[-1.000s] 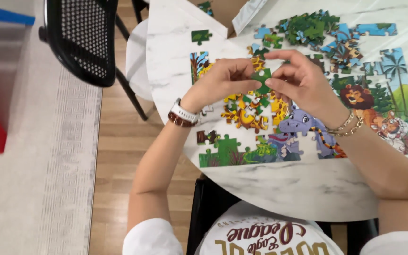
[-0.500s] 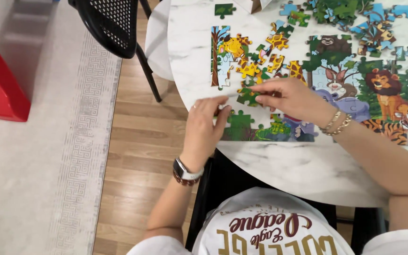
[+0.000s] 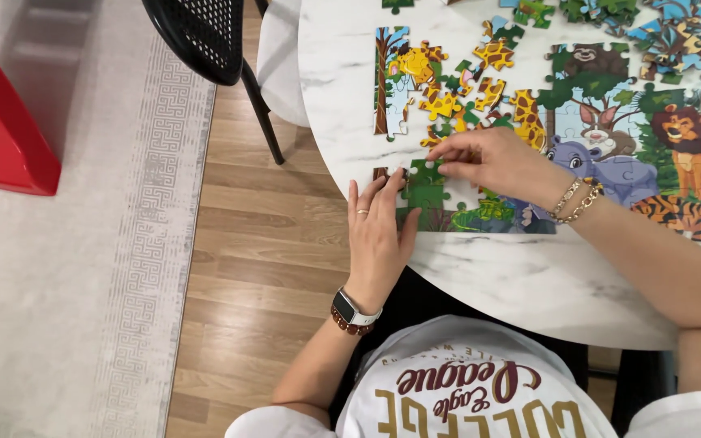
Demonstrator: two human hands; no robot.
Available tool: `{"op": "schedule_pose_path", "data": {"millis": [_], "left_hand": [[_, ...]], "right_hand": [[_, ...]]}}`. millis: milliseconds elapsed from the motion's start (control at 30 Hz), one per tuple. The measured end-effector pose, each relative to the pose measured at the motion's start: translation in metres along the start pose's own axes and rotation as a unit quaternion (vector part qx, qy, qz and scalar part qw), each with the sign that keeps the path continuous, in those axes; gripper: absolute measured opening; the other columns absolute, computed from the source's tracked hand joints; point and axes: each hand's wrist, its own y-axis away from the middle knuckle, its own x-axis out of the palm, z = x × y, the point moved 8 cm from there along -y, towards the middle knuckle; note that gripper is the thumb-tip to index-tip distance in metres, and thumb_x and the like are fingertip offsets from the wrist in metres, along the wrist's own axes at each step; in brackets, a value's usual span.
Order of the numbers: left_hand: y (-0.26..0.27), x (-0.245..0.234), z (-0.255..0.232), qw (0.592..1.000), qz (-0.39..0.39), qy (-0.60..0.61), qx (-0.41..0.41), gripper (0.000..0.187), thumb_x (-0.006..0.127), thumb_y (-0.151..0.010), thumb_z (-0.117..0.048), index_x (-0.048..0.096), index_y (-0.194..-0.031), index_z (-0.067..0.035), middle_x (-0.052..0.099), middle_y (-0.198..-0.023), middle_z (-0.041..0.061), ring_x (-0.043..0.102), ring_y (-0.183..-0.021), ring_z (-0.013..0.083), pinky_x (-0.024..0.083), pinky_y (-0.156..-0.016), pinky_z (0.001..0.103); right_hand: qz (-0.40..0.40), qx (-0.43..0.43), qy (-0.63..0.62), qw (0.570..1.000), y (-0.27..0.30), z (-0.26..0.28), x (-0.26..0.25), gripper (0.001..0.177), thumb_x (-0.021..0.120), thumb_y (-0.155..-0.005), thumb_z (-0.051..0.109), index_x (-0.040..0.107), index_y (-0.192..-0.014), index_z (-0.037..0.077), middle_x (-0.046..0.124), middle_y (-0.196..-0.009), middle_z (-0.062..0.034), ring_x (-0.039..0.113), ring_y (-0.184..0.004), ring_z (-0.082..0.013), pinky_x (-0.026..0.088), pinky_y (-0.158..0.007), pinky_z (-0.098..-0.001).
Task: Assembling a jigsaw puzzle featuring various cartoon animals on a table.
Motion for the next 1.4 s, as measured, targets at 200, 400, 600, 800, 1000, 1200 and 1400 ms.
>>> {"op": "schedule_pose_path", "data": {"millis": [200,400,600,800,1000,1200,1400], "left_hand": [[0.002,-0.001,0.002,1.0,-0.001,-0.003,-0.004,0.059,0.071,-0.095,-0.013,0.047,-0.149,-0.004,0.066,-0.126,0.01,0.056,-0.132,0.0301,0.026,-0.126,0.057],[0.002,-0.001,0.001,1.0,-0.003,-0.01,0.005,0.055,0.071,-0.094,-0.013,0.052,-0.145,-0.005,0.065,-0.127,0.013,0.055,-0.133,0.0317,0.026,-0.127,0.057],[0.0,-0.002,-0.001,1.0,0.004,-0.004,0.001,0.052,0.071,-0.095,-0.012,0.053,-0.143,-0.006,0.064,-0.128,0.012,0.054,-0.133,0.0318,0.026,-0.127,0.057],[0.001,-0.001,0.0,1.0,0.006,-0.002,0.002,0.052,0.072,-0.094,-0.012,0.054,-0.143,-0.006,0.064,-0.129,0.013,0.054,-0.134,0.0326,0.027,-0.127,0.058],[0.001,-0.001,0.001,1.0,0.002,-0.001,0.002,0.05,0.072,-0.095,-0.012,0.055,-0.141,-0.007,0.064,-0.131,0.012,0.053,-0.134,0.0324,0.027,-0.127,0.057],[-0.001,-0.004,-0.006,1.0,0.01,0.009,0.004,0.048,0.072,-0.094,-0.01,0.056,-0.139,-0.006,0.064,-0.128,0.01,0.054,-0.132,0.0326,0.026,-0.127,0.058],[-0.007,-0.006,-0.02,0.998,-0.007,0.053,0.026,0.046,0.073,-0.094,-0.007,0.058,-0.138,-0.007,0.065,-0.129,0.008,0.056,-0.131,0.0306,0.028,-0.127,0.057]], "right_hand": [[-0.028,-0.063,0.101,0.993,0.004,0.01,0.002,0.027,0.073,-0.09,0.022,0.075,-0.116,0.014,0.076,-0.09,-0.004,0.066,-0.066,-0.0143,0.054,-0.064,-0.0302],[-0.065,-0.13,0.137,0.98,0.009,0.022,0.0,0.024,0.073,-0.091,0.02,0.075,-0.113,0.011,0.073,-0.096,-0.0057,0.064,-0.07,-0.0184,0.053,-0.067,-0.0316],[-0.061,-0.113,0.132,0.983,0.008,0.019,0.0,0.023,0.073,-0.091,0.02,0.074,-0.112,0.01,0.071,-0.094,-0.0049,0.063,-0.069,-0.0191,0.053,-0.068,-0.0328],[-0.068,-0.128,0.132,0.981,0.009,0.021,0.0,0.023,0.074,-0.091,0.019,0.075,-0.112,0.009,0.07,-0.089,-0.0051,0.064,-0.074,-0.0186,0.052,-0.07,-0.0323],[-0.062,-0.108,0.099,0.987,0.006,0.019,-0.005,0.02,0.073,-0.092,0.018,0.076,-0.111,0.011,0.073,-0.094,-0.0025,0.065,-0.074,-0.0142,0.053,-0.068,-0.0305],[-0.028,0.016,-0.034,0.999,0.013,-0.002,-0.02,0.021,0.072,-0.092,0.02,0.076,-0.112,0.015,0.076,-0.09,0.0006,0.065,-0.068,-0.0074,0.054,-0.062,-0.0257],[0.005,-0.034,0.041,0.999,0.037,-0.009,-0.022,0.021,0.075,-0.089,0.02,0.079,-0.108,0.013,0.077,-0.088,-0.0001,0.068,-0.073,-0.0063,0.053,-0.065,-0.0251]]}}
